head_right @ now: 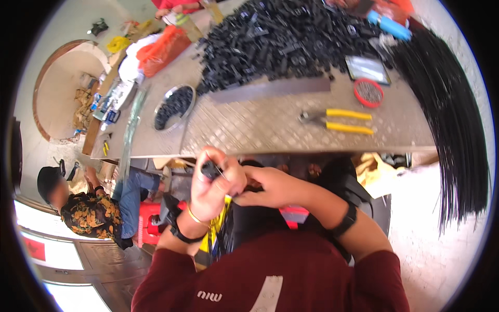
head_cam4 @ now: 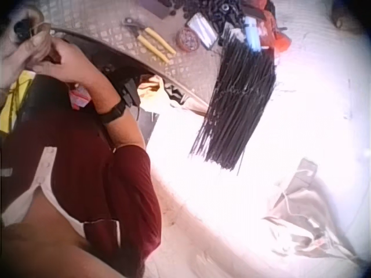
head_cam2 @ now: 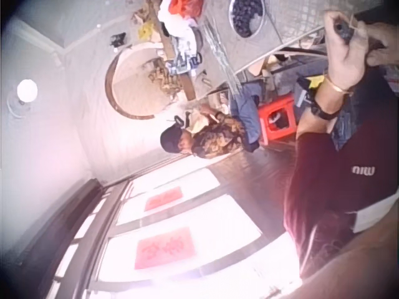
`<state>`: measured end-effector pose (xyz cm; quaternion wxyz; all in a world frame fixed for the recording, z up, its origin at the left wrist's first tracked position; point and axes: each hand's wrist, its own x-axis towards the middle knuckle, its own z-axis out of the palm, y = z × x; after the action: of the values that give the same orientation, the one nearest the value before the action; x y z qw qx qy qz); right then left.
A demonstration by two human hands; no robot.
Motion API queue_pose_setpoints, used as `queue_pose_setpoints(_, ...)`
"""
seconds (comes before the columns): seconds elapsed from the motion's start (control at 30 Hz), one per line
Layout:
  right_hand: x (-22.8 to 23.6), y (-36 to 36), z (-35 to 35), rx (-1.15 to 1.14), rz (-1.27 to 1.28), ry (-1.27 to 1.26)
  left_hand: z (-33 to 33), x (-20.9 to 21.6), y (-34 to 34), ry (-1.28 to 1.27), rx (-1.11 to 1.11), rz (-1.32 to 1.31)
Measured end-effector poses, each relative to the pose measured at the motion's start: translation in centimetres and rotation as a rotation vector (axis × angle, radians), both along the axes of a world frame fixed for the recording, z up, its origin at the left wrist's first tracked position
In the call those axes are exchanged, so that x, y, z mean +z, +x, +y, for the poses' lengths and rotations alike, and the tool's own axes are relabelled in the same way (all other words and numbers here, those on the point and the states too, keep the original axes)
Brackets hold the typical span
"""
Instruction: Assembling black plastic components using pliers and zip ties at a workbench in a factory setting.
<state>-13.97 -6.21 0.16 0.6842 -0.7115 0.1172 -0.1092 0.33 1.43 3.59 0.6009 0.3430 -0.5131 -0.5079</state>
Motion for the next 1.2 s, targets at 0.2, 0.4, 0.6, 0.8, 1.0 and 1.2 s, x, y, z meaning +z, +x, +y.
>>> queue_pose_setpoints(0.2, 5.3, -2.8, 0.0, -0.391, -0.261, -0.604, -0.1, -0.2, 0.2, -0.026, 0.028, -0.303)
queue_pose_setpoints(0.4, 5.4, -2.5, 1.5, -0.546, -0.356, -0.680, 0.5, -0.6, 0.4, 0.015, -0.115, -0.302)
queue_pose_setpoints(0.6, 3.7, -3.2, 1.6, -0.597, -0.215, -0.565, 0.8, -1.5, -0.5, 0.026, -0.011, -0.432)
queue_pose_setpoints(0.8, 2.1, -1.9, 3.4, -0.633, -0.420, 0.134, 0.0, -2.3, -1.3, 0.001, 0.128, -0.375)
queue_pose_setpoints(1.0, 3.9, -3.1, 2.1, -0.743, -0.271, -0.924, -0.3, -2.7, -2.1, -0.062, 0.201, -0.517)
queue_pose_setpoints(1.2, 5.5, -5.4, -0.1, -0.560, -0.051, -1.097, -0.9, -2.2, -2.7, -0.189, 0.029, -0.522)
